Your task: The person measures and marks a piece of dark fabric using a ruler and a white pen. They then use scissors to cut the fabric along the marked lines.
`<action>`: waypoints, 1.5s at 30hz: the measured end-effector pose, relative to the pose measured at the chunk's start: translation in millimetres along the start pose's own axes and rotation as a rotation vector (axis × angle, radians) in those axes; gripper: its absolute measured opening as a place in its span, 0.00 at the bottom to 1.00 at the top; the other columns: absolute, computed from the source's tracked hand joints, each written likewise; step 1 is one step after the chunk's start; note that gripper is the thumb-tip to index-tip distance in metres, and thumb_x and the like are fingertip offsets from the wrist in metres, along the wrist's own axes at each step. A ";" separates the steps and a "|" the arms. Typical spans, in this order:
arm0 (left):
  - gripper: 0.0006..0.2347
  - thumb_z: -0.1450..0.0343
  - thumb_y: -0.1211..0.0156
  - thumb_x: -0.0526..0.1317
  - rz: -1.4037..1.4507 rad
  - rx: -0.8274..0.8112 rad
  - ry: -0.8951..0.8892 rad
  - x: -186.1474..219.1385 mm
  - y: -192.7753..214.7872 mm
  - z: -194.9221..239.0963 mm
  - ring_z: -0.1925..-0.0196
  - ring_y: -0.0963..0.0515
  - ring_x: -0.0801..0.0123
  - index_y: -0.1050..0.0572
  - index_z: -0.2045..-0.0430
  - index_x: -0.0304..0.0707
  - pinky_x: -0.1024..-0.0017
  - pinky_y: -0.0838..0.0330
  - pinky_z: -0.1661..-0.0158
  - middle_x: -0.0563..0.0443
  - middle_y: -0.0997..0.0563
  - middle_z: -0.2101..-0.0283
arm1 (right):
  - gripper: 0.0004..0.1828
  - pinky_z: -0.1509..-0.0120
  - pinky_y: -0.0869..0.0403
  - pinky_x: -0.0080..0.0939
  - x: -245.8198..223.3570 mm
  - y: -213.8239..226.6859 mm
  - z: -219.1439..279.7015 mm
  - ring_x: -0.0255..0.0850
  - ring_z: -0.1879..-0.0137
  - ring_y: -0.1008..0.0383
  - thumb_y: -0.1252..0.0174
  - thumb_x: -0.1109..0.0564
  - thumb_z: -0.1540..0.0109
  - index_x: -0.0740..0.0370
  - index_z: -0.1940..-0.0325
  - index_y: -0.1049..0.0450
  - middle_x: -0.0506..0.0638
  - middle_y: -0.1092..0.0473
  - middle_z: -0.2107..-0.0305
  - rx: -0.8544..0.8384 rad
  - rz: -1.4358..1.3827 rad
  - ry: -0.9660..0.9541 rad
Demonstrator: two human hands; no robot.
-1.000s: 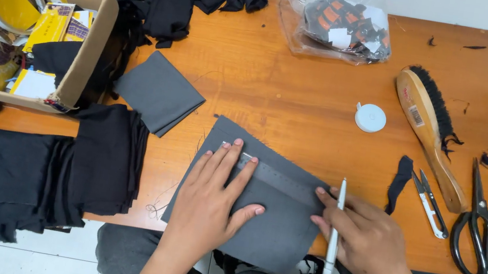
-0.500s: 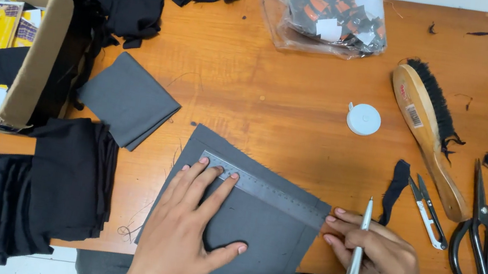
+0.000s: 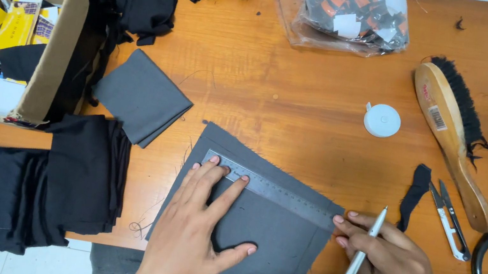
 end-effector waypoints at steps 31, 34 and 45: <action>0.30 0.40 0.51 0.58 -0.021 0.039 0.017 -0.2 -3.2 2.4 0.41 0.43 0.51 0.40 0.50 0.36 0.53 0.53 0.42 0.40 0.37 0.51 | 0.10 0.58 0.24 0.35 -7.8 3.7 -3.5 0.39 0.66 0.26 0.38 0.63 0.54 0.64 0.76 0.34 0.51 0.28 0.73 0.142 -0.029 0.001; 0.30 0.39 0.52 0.58 -0.022 0.031 0.022 -0.2 -3.0 2.4 0.41 0.43 0.51 0.40 0.50 0.36 0.53 0.54 0.42 0.39 0.37 0.51 | 0.09 0.58 0.25 0.33 -9.6 4.5 -4.6 0.38 0.64 0.26 0.38 0.62 0.55 0.64 0.75 0.32 0.50 0.28 0.72 0.128 -0.043 -0.041; 0.30 0.40 0.50 0.58 -0.009 0.040 0.030 -0.9 -3.0 3.0 0.41 0.43 0.49 0.40 0.51 0.35 0.52 0.53 0.42 0.38 0.38 0.50 | 0.08 0.59 0.24 0.36 -8.8 2.9 -4.6 0.39 0.66 0.26 0.40 0.62 0.53 0.65 0.76 0.34 0.51 0.28 0.73 0.126 -0.018 0.018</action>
Point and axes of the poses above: each hand's wrist, its own z-axis away from the middle knuckle, its own y-axis out of the back of the hand, x = y × z, the point moved 2 cm from there along -z, towards the middle knuckle
